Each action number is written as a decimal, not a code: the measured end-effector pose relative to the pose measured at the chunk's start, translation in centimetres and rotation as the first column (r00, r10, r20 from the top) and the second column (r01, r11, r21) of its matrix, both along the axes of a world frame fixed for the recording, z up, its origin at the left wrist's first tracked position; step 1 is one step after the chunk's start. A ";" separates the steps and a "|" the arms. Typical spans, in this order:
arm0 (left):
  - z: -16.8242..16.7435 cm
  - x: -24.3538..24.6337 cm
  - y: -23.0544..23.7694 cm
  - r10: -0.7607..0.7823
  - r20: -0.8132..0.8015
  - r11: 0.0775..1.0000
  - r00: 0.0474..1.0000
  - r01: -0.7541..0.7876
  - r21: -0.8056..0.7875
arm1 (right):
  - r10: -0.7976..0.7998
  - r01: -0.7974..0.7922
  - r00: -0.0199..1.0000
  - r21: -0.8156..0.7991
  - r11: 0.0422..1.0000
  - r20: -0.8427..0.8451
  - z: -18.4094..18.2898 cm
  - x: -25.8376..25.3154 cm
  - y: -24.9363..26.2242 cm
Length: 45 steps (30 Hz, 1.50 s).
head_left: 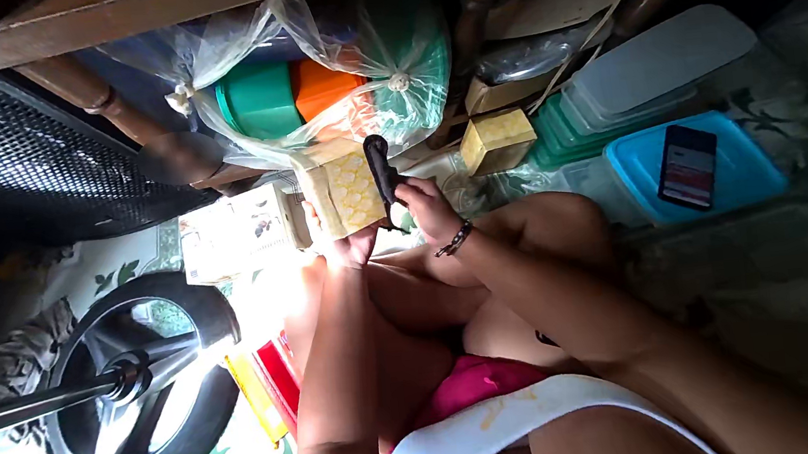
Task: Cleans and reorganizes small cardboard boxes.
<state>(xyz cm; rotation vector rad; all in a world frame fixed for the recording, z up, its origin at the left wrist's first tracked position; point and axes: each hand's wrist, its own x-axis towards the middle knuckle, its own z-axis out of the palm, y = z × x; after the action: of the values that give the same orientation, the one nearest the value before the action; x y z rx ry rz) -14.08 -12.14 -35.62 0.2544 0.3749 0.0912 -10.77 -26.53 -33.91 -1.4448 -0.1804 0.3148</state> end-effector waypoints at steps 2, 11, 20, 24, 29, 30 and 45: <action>-0.8 0.4 0.4 0.002 0.058 1.000 0.998 -0.002 0.002 | 0.000 -0.002 1.000 0.085 0.996 0.017 0.2 0.5 -1.2; -1.9 1.8 1.1 0.079 0.044 0.997 0.996 -0.078 -0.015 | -0.148 0.164 0.959 -0.047 0.985 0.243 1.1 2.1 -3.9; 0.0 1.6 0.6 0.052 0.050 0.997 0.997 -0.055 0.060 | 0.008 0.158 0.891 -0.326 0.932 0.453 3.1 1.5 1.8; 0.3 1.3 0.3 0.080 0.058 0.993 0.995 -0.085 0.087 | 0.086 0.133 0.883 -0.423 0.896 0.461 2.5 2.0 2.8; -2.6 1.8 1.6 -0.023 0.157 0.999 0.987 0.016 0.048 | 0.060 0.126 0.866 -0.333 0.934 0.497 1.4 1.6 1.6; -2.6 1.7 1.6 -0.034 0.159 0.998 0.987 0.025 0.058 | 0.063 0.098 0.886 -0.318 0.943 0.460 1.4 1.2 1.4; 1.5 -0.8 -0.3 -0.118 0.019 0.751 0.993 0.077 0.656 | 0.195 -0.127 0.875 0.180 0.975 -0.443 0.9 1.6 -2.9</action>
<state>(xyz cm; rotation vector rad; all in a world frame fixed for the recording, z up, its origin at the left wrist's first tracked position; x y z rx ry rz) -14.93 -12.39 -34.10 0.9734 0.2562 0.1253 -9.17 -29.42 -32.98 -1.1746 0.0628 0.7577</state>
